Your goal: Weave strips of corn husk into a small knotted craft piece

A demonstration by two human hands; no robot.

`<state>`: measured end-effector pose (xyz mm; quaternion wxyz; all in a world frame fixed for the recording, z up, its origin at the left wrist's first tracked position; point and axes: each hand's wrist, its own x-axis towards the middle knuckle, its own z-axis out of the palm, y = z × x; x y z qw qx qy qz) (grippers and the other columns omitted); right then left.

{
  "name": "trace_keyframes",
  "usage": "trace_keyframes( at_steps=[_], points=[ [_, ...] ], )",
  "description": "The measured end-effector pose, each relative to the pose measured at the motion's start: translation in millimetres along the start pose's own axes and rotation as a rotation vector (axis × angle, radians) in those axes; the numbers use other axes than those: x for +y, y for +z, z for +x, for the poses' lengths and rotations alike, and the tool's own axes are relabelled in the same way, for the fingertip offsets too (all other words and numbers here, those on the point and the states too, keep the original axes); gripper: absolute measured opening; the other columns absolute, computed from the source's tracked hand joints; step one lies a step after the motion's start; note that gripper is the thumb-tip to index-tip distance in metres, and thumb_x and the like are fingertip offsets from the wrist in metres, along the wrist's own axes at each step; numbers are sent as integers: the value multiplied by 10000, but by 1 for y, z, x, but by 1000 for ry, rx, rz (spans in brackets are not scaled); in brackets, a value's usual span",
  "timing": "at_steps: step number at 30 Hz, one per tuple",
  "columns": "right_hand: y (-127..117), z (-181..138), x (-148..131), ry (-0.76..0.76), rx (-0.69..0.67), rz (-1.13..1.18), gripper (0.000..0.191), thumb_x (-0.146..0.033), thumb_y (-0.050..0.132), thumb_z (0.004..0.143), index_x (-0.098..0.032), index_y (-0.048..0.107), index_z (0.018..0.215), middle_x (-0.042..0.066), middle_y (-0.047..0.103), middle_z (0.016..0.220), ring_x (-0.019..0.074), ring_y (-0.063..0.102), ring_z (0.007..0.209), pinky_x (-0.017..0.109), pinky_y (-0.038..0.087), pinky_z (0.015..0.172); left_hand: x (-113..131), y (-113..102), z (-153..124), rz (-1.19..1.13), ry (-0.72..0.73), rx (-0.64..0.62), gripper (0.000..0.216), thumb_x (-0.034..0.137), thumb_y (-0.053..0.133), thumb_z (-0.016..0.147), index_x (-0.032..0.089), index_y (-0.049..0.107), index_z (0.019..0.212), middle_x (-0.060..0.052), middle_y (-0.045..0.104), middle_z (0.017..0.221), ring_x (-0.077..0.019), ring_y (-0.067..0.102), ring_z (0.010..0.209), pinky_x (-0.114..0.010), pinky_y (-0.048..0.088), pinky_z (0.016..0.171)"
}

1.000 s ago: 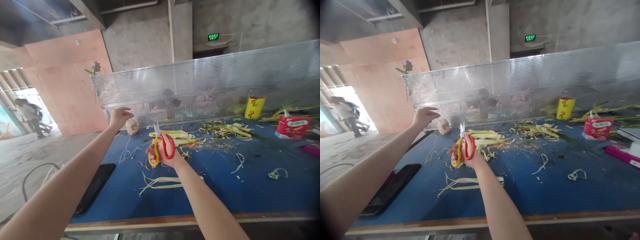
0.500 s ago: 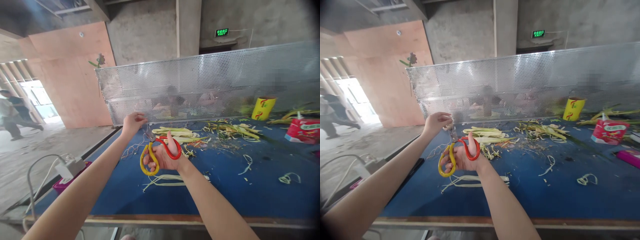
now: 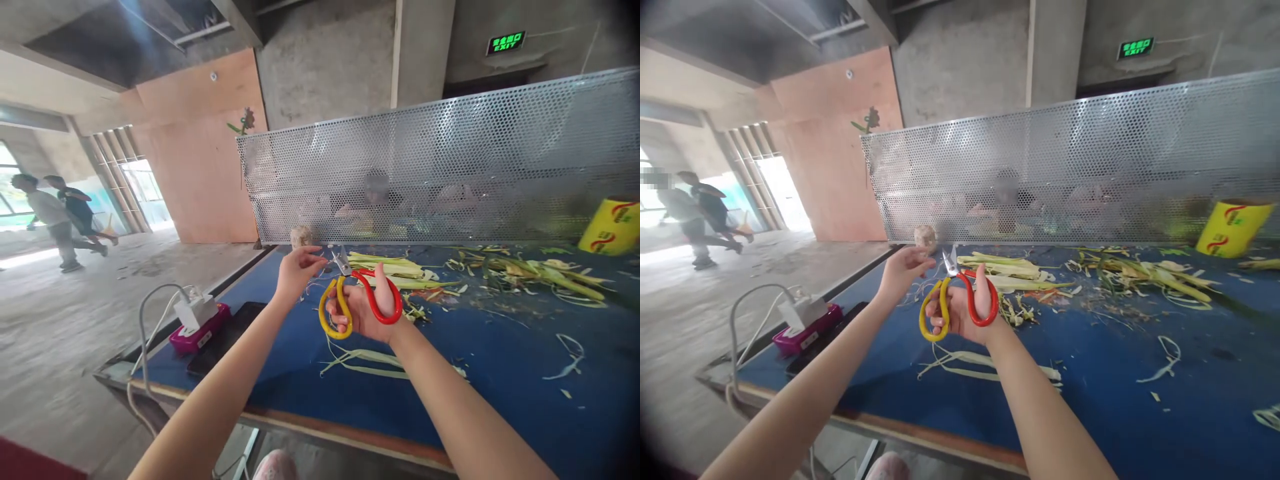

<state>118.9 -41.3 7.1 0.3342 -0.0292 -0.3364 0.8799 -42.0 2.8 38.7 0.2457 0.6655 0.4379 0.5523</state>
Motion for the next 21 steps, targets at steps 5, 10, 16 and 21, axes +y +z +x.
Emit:
trace_keyframes(
  at_steps=[5,10,16,21],
  points=[
    [-3,1,2,-15,9,-28,847,-837,26,617,-157,489,820,89,559,681,173,468,524,322,397,504,-15,5,-10,-83,-45,31,442,271,632,665,141,521,1073,-49,691,712,-158,650,670,-255,516,568],
    [-5,3,2,-88,34,-37,815,-827,34,633,-169,481,814,70,539,659,159,444,494,295,368,468,-13,10,-14,-114,-47,57,608,269,616,690,163,358,1229,-32,678,704,-174,657,705,-252,516,555],
    [-5,2,-1,-153,47,-44,789,-826,55,638,-175,473,790,47,503,629,143,411,472,272,330,432,-13,12,-19,-69,-41,35,606,243,635,670,158,363,1205,-26,657,682,-169,642,633,-250,500,507],
    [-7,3,0,-144,38,-87,804,-828,50,635,-161,477,777,34,474,594,130,390,459,255,305,422,-14,11,-21,0,-12,42,513,227,619,689,191,397,1150,5,632,682,-142,632,616,-228,486,508]
  ],
)
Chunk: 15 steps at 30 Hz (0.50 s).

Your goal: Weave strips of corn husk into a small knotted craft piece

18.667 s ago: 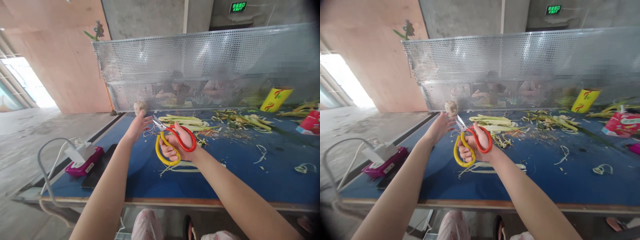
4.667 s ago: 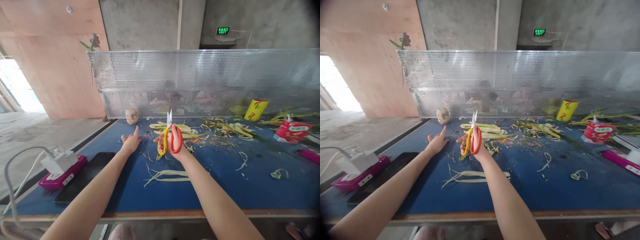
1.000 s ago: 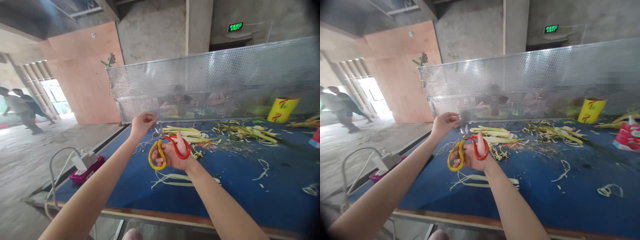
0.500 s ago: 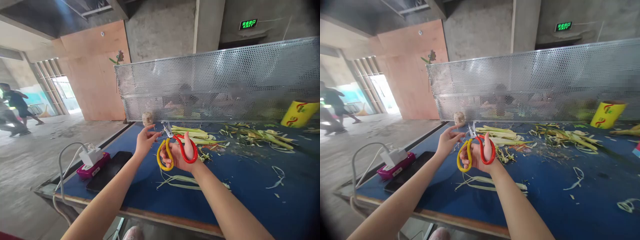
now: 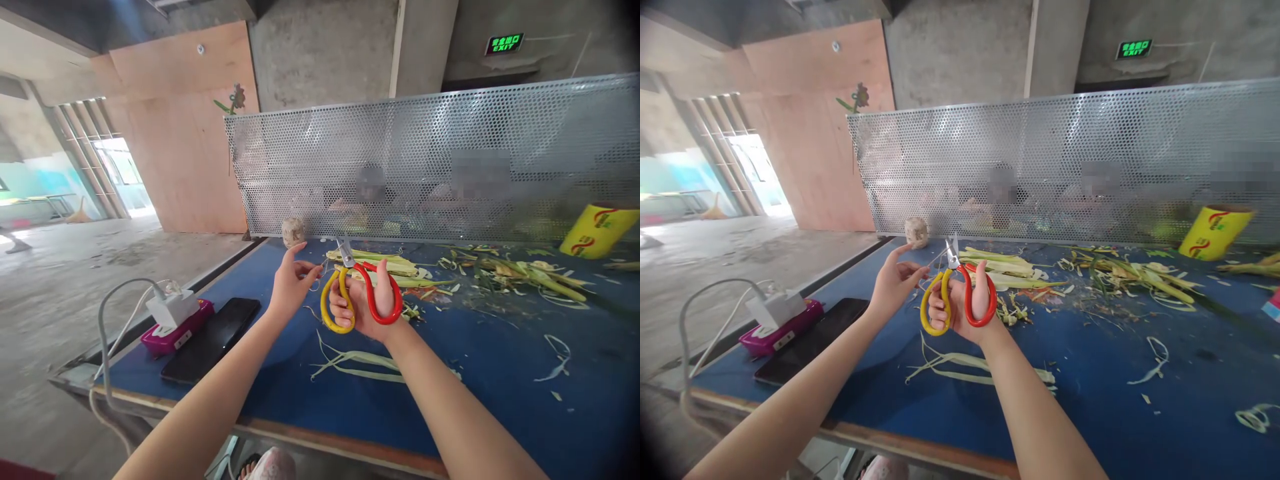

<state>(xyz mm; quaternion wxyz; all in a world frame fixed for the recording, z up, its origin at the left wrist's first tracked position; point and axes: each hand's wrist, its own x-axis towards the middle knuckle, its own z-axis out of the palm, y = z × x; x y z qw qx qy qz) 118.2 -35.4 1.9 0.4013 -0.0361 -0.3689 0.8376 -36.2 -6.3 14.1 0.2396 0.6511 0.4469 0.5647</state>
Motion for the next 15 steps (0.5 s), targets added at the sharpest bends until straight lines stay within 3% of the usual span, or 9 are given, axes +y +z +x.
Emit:
trace_keyframes(
  at_steps=[15],
  points=[
    [-2,2,4,43,74,-31,820,-838,73,625,-149,492,777,25,472,579,133,399,460,259,309,445,1,-10,2,100,35,152,397,208,532,740,188,417,1120,20,571,704,-116,614,596,-225,486,516]
  ],
)
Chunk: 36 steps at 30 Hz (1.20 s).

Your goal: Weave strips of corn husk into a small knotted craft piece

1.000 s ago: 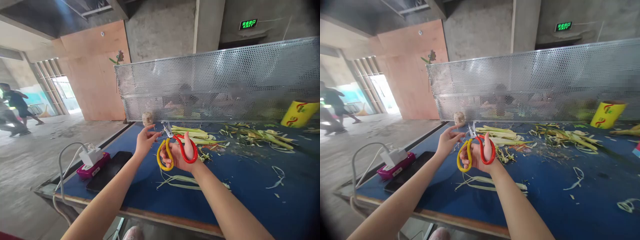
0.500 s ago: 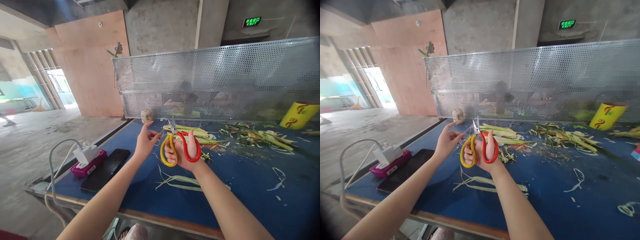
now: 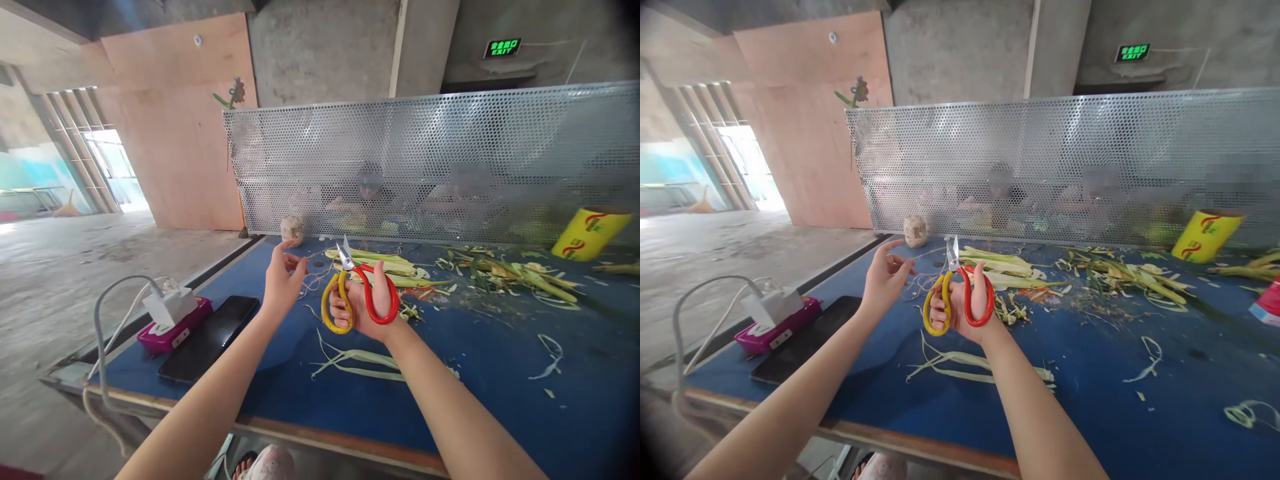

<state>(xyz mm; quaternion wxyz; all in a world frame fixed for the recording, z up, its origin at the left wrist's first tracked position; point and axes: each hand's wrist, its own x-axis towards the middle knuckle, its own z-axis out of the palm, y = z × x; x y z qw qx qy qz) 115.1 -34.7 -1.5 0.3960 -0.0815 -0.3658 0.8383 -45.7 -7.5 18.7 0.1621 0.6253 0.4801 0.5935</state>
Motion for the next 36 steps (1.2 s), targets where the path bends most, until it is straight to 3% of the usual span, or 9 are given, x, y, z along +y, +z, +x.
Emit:
trace_keyframes(
  at_steps=[15,21,29,36],
  points=[
    [3,-2,2,34,123,-22,798,-845,50,608,-177,468,734,0,442,478,111,346,371,225,278,349,-4,-4,0,28,-17,7,380,157,513,738,194,429,1107,35,538,675,-109,596,580,-243,478,554],
    [-2,-1,2,51,173,-74,792,-825,49,639,-174,485,758,-27,406,426,83,272,310,190,202,300,-4,-5,1,29,-18,22,371,158,503,741,198,424,1101,34,525,680,-117,597,595,-243,469,537],
    [3,-3,5,107,67,-20,789,-847,109,612,-175,471,810,12,465,557,163,446,481,277,349,420,-4,-6,1,12,-33,35,347,163,507,741,191,428,1078,42,525,657,-106,582,564,-238,463,527],
    [4,-1,6,112,47,-5,775,-844,113,615,-184,464,821,9,450,572,166,425,500,291,349,447,-6,-6,-1,20,-16,5,353,167,505,747,197,429,1090,36,530,667,-110,586,589,-230,457,515]
  ],
)
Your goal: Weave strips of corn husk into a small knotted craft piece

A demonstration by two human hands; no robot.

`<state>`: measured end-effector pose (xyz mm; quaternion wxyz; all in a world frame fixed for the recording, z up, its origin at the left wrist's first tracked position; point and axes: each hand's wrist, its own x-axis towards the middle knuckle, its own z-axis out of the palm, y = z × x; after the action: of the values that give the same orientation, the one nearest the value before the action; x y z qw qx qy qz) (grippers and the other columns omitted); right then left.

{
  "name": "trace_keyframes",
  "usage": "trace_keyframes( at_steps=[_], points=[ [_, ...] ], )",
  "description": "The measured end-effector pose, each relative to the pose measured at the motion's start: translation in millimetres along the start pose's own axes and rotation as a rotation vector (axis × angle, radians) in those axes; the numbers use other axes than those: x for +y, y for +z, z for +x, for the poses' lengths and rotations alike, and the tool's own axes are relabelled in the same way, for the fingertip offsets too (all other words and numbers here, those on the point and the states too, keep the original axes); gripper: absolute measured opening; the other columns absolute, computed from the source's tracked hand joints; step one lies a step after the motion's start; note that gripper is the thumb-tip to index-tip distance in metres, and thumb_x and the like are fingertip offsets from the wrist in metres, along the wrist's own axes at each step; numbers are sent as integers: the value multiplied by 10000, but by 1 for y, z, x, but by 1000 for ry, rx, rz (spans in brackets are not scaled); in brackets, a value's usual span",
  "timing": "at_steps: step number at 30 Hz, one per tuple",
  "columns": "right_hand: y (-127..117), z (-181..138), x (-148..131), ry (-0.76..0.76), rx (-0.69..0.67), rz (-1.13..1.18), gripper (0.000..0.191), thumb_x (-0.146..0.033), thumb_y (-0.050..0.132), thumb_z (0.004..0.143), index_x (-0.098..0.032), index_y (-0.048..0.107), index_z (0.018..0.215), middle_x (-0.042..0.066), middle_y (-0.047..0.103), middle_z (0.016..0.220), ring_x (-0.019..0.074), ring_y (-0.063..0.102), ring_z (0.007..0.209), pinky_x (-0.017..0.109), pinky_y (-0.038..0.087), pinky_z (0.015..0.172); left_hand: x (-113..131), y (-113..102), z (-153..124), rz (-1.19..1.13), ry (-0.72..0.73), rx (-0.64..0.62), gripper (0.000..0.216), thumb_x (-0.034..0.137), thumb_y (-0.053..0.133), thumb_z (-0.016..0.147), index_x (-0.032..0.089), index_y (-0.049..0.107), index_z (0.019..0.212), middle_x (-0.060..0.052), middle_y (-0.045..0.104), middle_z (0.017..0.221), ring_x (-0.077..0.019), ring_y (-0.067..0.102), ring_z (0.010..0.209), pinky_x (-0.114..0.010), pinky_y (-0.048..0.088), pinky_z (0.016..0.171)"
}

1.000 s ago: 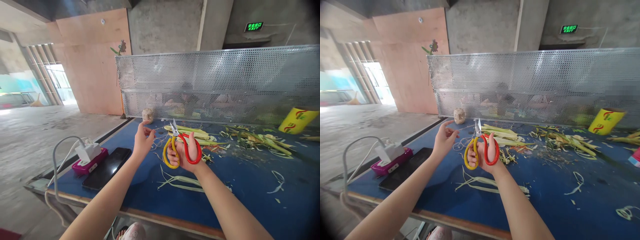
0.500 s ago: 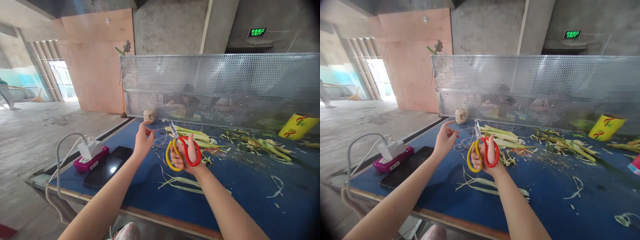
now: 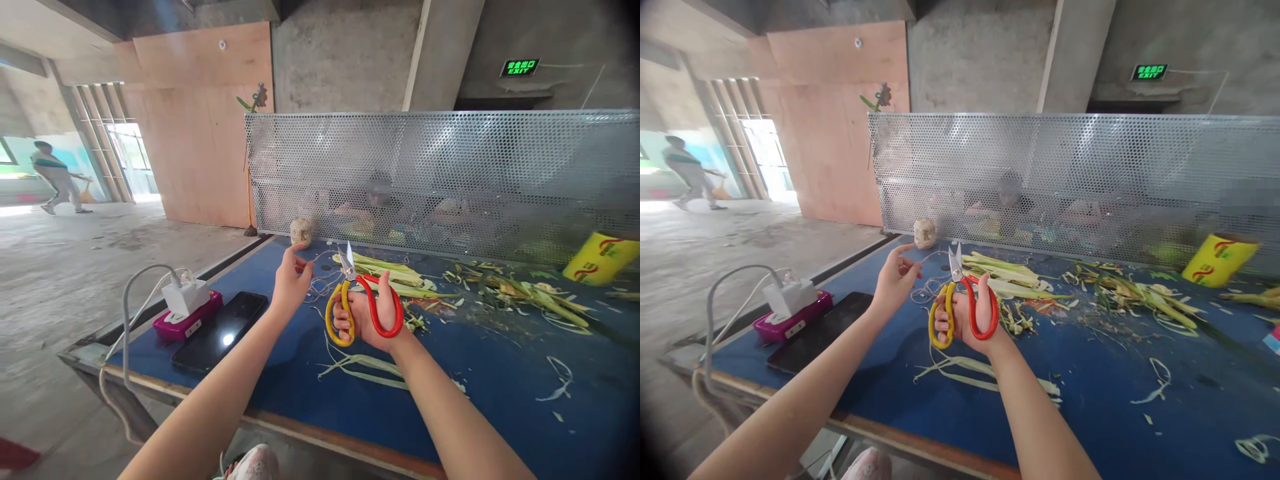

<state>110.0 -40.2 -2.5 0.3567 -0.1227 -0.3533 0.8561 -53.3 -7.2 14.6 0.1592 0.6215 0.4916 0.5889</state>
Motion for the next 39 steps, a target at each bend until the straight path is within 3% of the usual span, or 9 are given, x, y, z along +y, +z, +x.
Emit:
trace_keyframes(
  at_steps=[7,15,28,33,36,39],
  points=[
    [2,-1,-1,6,5,-35,780,-847,80,608,-188,453,791,22,463,586,161,418,498,283,350,442,2,3,0,9,19,-20,366,156,515,743,191,424,1096,32,535,682,-103,576,566,-240,466,535],
    [3,-4,-2,-61,56,-63,772,-842,49,612,-187,440,734,-9,402,505,118,326,412,225,271,351,4,3,-1,31,34,-16,357,144,508,749,179,434,1096,28,536,679,-103,577,564,-264,475,593],
    [0,1,1,-30,108,-104,780,-854,50,590,-189,445,685,-8,411,459,109,339,382,205,285,308,-6,0,3,42,-1,22,393,112,490,721,198,418,1097,57,494,630,-118,581,567,-272,466,587],
    [-2,-3,-10,-150,165,-70,788,-861,45,574,-172,427,581,-40,323,423,56,226,341,155,188,276,-12,-5,6,62,-20,77,407,112,479,720,200,423,1114,55,492,634,-121,578,578,-280,465,603],
    [-4,-9,-19,-229,169,-50,801,-858,42,579,-162,438,572,-27,339,445,60,262,364,154,214,298,-13,-6,7,47,-52,86,402,152,487,735,188,405,1128,44,511,670,-120,591,572,-257,460,550],
    [-5,-12,-21,-191,143,-41,820,-860,20,568,-164,451,605,-17,359,468,82,311,397,175,263,325,-11,-5,6,30,-58,47,398,187,524,730,196,416,1113,37,555,694,-115,603,556,-240,458,527]
  ],
)
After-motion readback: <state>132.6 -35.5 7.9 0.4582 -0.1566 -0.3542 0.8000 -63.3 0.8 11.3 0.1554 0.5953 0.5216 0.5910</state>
